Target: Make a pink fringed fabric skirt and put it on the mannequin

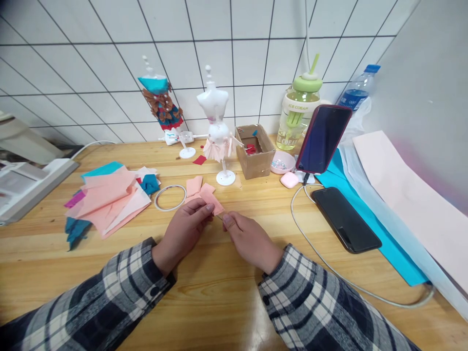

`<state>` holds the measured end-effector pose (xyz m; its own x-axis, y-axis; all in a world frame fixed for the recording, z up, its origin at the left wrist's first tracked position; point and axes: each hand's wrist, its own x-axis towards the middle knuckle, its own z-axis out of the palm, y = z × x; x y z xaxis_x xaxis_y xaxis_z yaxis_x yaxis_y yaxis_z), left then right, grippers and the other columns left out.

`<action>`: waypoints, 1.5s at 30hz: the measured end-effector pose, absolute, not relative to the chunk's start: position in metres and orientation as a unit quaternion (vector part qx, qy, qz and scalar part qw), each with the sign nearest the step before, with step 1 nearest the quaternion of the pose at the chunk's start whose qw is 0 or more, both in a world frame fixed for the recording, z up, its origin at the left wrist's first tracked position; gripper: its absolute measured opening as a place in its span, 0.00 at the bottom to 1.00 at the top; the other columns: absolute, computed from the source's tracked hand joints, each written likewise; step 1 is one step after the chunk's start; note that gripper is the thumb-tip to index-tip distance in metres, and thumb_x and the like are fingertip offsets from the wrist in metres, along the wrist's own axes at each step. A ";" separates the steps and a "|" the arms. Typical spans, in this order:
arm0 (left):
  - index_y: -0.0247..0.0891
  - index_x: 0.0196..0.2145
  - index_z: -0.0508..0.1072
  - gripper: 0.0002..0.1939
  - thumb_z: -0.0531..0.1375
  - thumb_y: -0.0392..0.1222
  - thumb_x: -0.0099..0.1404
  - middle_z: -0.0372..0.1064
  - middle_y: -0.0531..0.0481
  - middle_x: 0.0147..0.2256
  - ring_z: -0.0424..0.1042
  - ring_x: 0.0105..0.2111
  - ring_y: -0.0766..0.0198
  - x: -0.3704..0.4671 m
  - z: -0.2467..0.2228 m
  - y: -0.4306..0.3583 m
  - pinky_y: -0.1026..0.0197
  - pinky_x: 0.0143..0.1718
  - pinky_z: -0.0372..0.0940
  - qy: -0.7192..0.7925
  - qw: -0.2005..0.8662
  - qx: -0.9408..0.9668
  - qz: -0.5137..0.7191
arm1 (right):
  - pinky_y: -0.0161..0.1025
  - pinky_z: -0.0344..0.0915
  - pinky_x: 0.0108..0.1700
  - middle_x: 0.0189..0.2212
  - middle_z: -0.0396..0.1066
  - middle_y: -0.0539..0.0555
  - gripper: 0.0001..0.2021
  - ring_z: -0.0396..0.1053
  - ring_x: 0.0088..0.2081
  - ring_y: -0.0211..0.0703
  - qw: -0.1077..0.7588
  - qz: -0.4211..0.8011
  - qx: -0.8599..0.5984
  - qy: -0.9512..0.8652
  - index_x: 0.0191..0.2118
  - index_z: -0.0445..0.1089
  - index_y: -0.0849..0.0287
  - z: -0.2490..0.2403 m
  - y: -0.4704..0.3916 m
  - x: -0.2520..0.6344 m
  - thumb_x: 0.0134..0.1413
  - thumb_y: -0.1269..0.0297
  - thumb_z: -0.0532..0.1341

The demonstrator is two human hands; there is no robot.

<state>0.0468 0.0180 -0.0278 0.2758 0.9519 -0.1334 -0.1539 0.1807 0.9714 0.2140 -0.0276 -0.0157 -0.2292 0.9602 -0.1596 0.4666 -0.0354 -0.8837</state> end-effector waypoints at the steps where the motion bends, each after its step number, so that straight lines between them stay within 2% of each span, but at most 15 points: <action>1: 0.36 0.27 0.72 0.10 0.65 0.45 0.57 0.65 0.55 0.24 0.62 0.26 0.70 0.047 -0.028 0.018 0.66 0.30 0.57 0.421 0.645 0.472 0.430 | 0.36 0.56 0.32 0.25 0.61 0.48 0.23 0.60 0.28 0.39 0.273 0.454 -0.558 -0.639 0.33 0.62 0.57 -0.016 -0.028 0.214 0.65 0.47 0.40; 9: 0.36 0.27 0.73 0.09 0.65 0.45 0.56 0.66 0.54 0.24 0.63 0.25 0.70 0.048 -0.025 0.017 0.66 0.29 0.58 0.426 0.635 0.482 0.427 | 0.36 0.56 0.32 0.25 0.61 0.49 0.24 0.59 0.28 0.39 0.279 0.461 -0.554 -0.634 0.32 0.62 0.57 -0.016 -0.028 0.213 0.64 0.45 0.40; 25: 0.37 0.26 0.76 0.09 0.67 0.46 0.54 0.72 0.52 0.26 0.67 0.27 0.67 0.050 -0.020 0.014 0.64 0.31 0.61 0.465 0.610 0.483 0.422 | 0.37 0.57 0.32 0.24 0.61 0.49 0.22 0.60 0.29 0.40 0.283 0.458 -0.557 -0.632 0.31 0.60 0.56 -0.016 -0.027 0.213 0.65 0.46 0.41; 45: 0.36 0.28 0.75 0.09 0.65 0.46 0.56 0.71 0.51 0.27 0.66 0.29 0.66 0.048 -0.026 0.017 0.64 0.33 0.60 0.429 0.631 0.502 0.408 | 0.37 0.54 0.30 0.21 0.57 0.47 0.20 0.57 0.26 0.39 0.262 0.479 -0.556 -0.627 0.27 0.57 0.56 -0.008 -0.024 0.213 0.64 0.50 0.44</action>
